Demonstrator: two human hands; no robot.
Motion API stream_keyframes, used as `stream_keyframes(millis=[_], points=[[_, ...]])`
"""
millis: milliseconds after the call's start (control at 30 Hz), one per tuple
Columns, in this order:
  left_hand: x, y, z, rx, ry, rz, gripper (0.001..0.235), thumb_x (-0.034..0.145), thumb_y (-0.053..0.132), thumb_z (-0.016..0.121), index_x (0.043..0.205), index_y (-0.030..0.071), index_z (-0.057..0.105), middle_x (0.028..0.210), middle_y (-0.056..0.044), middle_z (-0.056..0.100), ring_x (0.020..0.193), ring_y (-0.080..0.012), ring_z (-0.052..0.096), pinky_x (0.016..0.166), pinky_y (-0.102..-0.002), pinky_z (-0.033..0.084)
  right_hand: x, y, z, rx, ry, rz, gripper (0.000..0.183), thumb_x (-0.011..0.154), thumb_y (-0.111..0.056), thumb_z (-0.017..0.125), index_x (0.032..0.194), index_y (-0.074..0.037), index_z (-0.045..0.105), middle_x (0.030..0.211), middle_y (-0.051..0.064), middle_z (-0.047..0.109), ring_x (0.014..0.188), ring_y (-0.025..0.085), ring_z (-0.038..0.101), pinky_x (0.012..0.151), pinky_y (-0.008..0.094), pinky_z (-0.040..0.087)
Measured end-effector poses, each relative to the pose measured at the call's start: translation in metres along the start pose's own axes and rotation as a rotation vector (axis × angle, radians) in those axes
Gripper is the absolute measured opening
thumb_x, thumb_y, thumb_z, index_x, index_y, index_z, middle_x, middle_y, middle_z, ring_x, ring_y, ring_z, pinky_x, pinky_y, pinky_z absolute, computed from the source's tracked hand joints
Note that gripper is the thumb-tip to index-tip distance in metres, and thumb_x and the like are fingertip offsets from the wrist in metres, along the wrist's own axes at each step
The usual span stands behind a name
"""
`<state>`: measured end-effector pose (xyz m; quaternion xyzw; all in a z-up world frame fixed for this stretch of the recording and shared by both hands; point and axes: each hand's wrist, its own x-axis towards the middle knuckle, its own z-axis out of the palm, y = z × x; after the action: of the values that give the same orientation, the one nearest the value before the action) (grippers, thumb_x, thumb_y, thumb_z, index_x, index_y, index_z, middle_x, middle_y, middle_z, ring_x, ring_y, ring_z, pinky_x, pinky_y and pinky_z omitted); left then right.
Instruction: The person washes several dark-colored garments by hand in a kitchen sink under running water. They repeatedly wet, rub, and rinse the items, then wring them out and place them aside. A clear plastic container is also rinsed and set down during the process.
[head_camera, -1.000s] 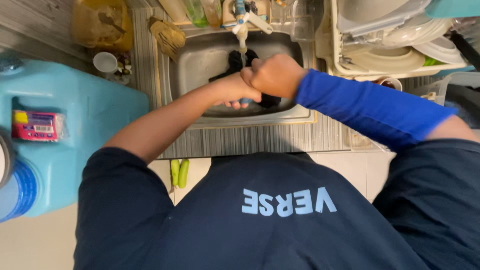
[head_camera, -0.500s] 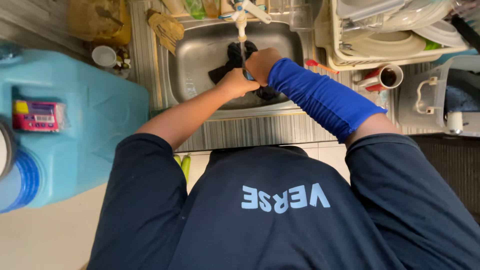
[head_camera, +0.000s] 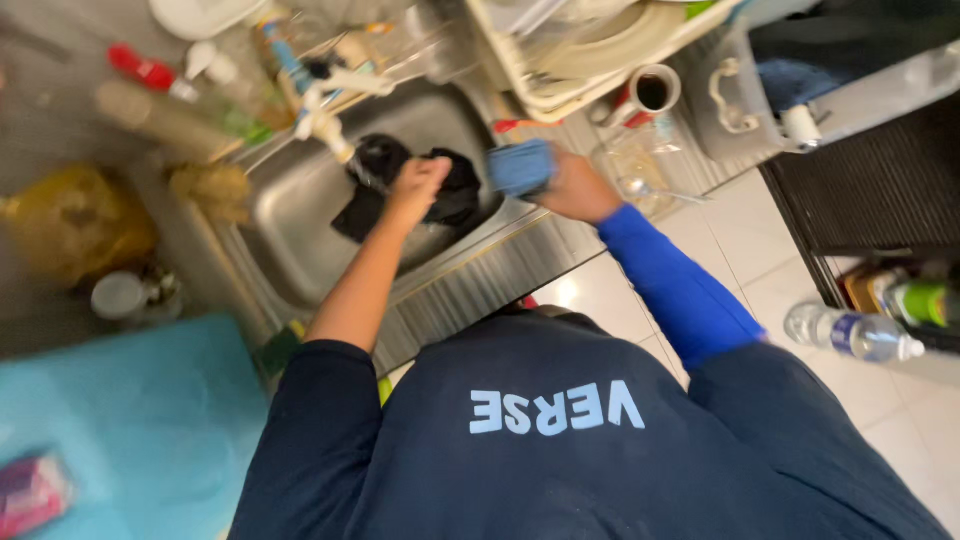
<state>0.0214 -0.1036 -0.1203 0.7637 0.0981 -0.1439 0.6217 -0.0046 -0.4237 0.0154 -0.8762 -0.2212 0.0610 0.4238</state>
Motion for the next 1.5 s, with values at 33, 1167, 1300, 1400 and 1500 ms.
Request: stream_keyframes(millis=[33, 1167, 1300, 1400, 1500], points=[[0.014, -0.017, -0.011, -0.008, 0.018, -0.064, 0.048, 0.092, 0.053, 0.074, 0.104, 0.007, 0.066, 0.082, 0.0, 0.066, 0.067, -0.0114, 0.059, 0.058, -0.027, 0.049, -0.019, 0.013, -0.021, -0.013, 0.059, 0.104, 0.06, 0.081, -0.03, 0.087, 0.131, -0.005, 0.065, 0.123, 0.022, 0.073, 0.113, 0.035, 0.072, 0.099, 0.043, 0.057], [0.072, -0.131, -0.088, 0.296, 0.576, 0.176, 0.037, 0.086, 0.041, 0.078, 0.081, 0.007, 0.064, 0.077, -0.013, 0.072, 0.075, -0.0325, 0.072, 0.071, -0.047, 0.057, 0.07, 0.029, 0.111, -0.019, -0.384, 0.193, 0.031, 0.094, -0.024, 0.071, 0.118, -0.005, 0.071, 0.104, 0.019, 0.074, 0.094, 0.035, 0.072, 0.085, 0.043, 0.058], [0.044, -0.139, -0.084, 0.594, 0.432, 0.052, 0.049, 0.072, 0.035, 0.086, 0.106, 0.007, 0.065, 0.104, -0.021, 0.068, 0.095, -0.0394, 0.067, 0.077, -0.049, 0.055, 0.094, 0.08, 0.199, -0.15, -0.504, -0.083, 0.05, 0.08, -0.029, 0.078, 0.126, -0.009, 0.072, 0.129, 0.03, 0.056, 0.11, 0.046, 0.061, 0.092, 0.05, 0.051], [0.006, -0.161, -0.07, 0.753, 0.157, -0.211, 0.096, 0.046, 0.028, 0.099, 0.132, 0.017, 0.058, 0.138, -0.031, 0.046, 0.117, -0.0531, 0.056, 0.086, -0.06, 0.048, 0.084, 0.102, 0.243, -0.237, -0.615, -0.117, 0.05, 0.077, -0.03, 0.081, 0.124, -0.014, 0.074, 0.132, 0.034, 0.05, 0.118, 0.052, 0.054, 0.094, 0.056, 0.046], [-0.024, -0.163, -0.054, 0.988, 0.327, -0.24, 0.026, 0.099, 0.011, 0.066, 0.124, 0.016, 0.065, 0.125, -0.015, 0.067, 0.11, -0.0377, 0.065, 0.086, -0.057, 0.053, 0.095, 0.102, 0.24, -0.233, -0.431, 0.081, 0.03, 0.078, -0.025, 0.076, 0.106, -0.015, 0.075, 0.118, 0.02, 0.065, 0.109, 0.043, 0.062, 0.094, 0.05, 0.05]])
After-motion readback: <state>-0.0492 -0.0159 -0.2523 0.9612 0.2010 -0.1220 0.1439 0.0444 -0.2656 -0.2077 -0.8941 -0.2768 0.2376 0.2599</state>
